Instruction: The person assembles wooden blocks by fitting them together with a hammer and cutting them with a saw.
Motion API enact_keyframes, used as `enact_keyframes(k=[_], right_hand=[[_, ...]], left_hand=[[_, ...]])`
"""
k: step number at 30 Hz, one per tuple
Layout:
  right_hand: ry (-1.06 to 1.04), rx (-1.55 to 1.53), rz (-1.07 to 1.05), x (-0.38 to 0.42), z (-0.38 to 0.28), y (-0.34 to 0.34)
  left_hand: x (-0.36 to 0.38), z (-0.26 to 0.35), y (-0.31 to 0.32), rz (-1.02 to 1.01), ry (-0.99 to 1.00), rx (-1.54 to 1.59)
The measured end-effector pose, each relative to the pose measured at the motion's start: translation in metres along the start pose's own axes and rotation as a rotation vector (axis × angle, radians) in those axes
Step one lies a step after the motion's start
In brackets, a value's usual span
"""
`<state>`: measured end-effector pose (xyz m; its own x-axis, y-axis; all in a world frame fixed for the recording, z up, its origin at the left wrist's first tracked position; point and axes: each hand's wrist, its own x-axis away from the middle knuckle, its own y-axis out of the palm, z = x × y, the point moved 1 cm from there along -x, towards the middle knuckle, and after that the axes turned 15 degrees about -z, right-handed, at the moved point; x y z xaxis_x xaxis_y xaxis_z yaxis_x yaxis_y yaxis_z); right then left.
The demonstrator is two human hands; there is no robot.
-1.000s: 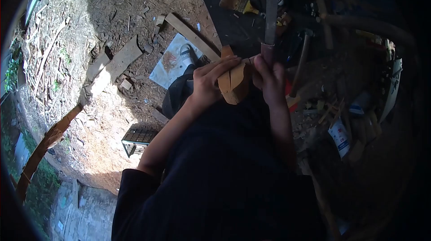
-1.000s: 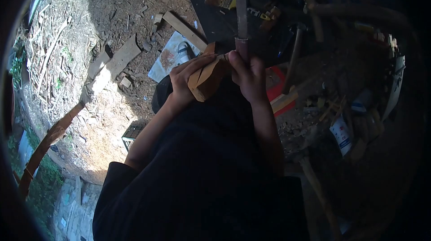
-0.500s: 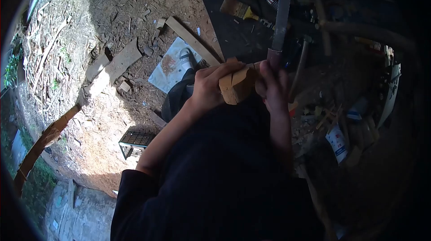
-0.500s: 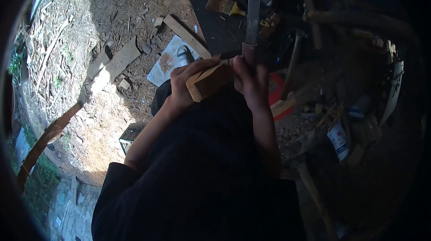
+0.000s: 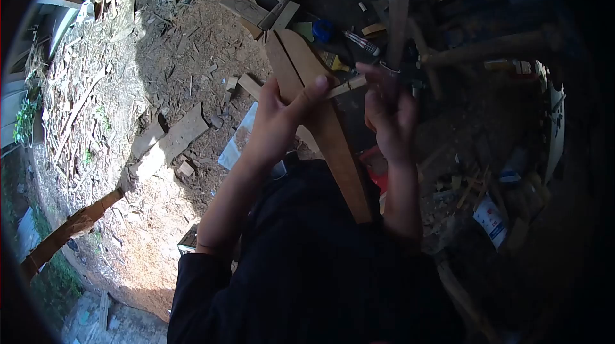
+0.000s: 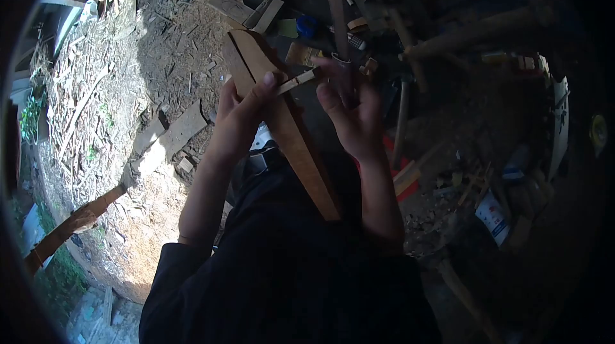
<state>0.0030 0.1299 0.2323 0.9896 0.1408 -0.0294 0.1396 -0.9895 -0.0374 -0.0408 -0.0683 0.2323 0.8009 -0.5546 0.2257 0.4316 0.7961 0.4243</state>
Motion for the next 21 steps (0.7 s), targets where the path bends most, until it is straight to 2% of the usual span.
enact_keyframes(k=[3, 5, 8, 11, 16, 19, 21], right_hand=[[-0.038, -0.093, -0.001, -0.011, -0.011, -0.002], [-0.047, -0.003, -0.023, -0.011, -0.014, -0.012], [-0.020, -0.027, 0.059, -0.011, -0.014, -0.013], [0.054, -0.084, 0.156, -0.009, -0.014, -0.012], [0.123, -0.055, 0.191, -0.004, -0.019, -0.009], [0.141, -0.062, 0.207, -0.001, -0.020, -0.004], [0.173, -0.092, 0.205, 0.001, -0.020, -0.002]], left_hand=[[-0.005, 0.005, 0.003, -0.069, -0.021, 0.191], [-0.005, 0.006, 0.004, -0.092, -0.072, 0.298], [0.000, 0.004, 0.009, -0.136, -0.150, 0.280], [0.008, -0.002, 0.006, -0.391, -0.201, 0.523], [0.016, -0.018, -0.004, -0.545, -0.108, 0.507], [0.025, -0.025, -0.010, -0.529, -0.053, 0.394], [0.033, -0.031, -0.004, -0.434, 0.052, 0.274]])
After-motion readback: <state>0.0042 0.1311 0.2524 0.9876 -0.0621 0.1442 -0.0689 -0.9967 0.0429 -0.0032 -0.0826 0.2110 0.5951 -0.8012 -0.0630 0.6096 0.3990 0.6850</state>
